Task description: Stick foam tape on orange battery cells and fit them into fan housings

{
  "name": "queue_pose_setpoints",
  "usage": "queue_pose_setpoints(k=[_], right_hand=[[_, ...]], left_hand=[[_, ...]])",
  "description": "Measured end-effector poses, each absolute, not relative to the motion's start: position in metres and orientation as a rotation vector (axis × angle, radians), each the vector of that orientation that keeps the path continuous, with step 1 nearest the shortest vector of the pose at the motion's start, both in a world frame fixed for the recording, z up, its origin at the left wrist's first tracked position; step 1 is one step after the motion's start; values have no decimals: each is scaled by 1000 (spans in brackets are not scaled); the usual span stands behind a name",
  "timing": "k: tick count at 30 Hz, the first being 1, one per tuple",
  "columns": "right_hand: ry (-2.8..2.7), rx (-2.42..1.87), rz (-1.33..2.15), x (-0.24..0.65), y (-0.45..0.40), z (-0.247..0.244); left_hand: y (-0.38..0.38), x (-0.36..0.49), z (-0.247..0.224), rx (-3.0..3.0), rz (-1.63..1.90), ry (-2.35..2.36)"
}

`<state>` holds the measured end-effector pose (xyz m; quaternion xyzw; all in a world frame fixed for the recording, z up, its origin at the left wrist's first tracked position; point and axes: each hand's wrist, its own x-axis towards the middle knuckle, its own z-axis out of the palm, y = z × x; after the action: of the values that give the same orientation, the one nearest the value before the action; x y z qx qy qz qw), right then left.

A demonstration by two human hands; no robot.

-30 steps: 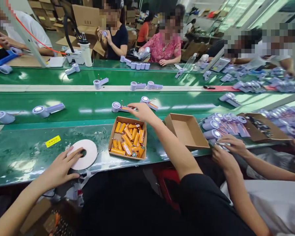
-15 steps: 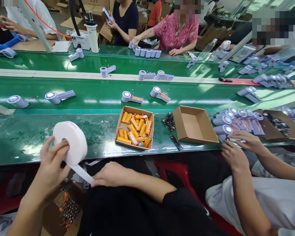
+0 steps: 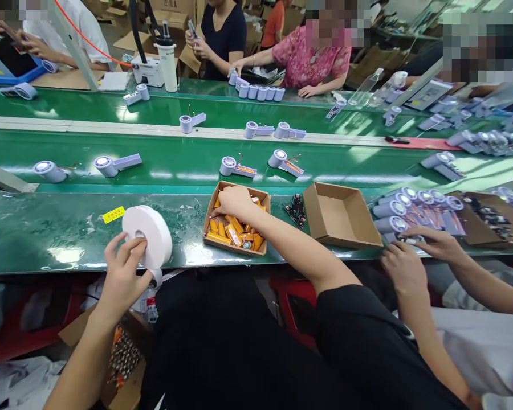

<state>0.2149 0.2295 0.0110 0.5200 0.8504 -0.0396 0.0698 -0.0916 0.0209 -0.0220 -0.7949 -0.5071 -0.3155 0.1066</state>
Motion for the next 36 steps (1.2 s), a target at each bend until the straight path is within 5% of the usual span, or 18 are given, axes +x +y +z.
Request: queue_pose_setpoints(k=[8, 14, 20, 30, 36], right_hand=[[2545, 1973, -149, 250, 217, 30], [3275, 2094, -781, 273, 131, 22], [3295, 2284, -1072, 244, 77, -14], [2808, 1666, -2219, 256, 79, 11], [2721, 1645, -2043, 274, 102, 42]], left_hand=[[30, -64, -18, -2412, -834, -1451], [27, -39, -13, -2451, -767, -1409], [29, -21, -7, -2512, -678, -1341], [34, -39, 11, -2491, -549, -1213], [38, -33, 26, -2475, -500, -1120]])
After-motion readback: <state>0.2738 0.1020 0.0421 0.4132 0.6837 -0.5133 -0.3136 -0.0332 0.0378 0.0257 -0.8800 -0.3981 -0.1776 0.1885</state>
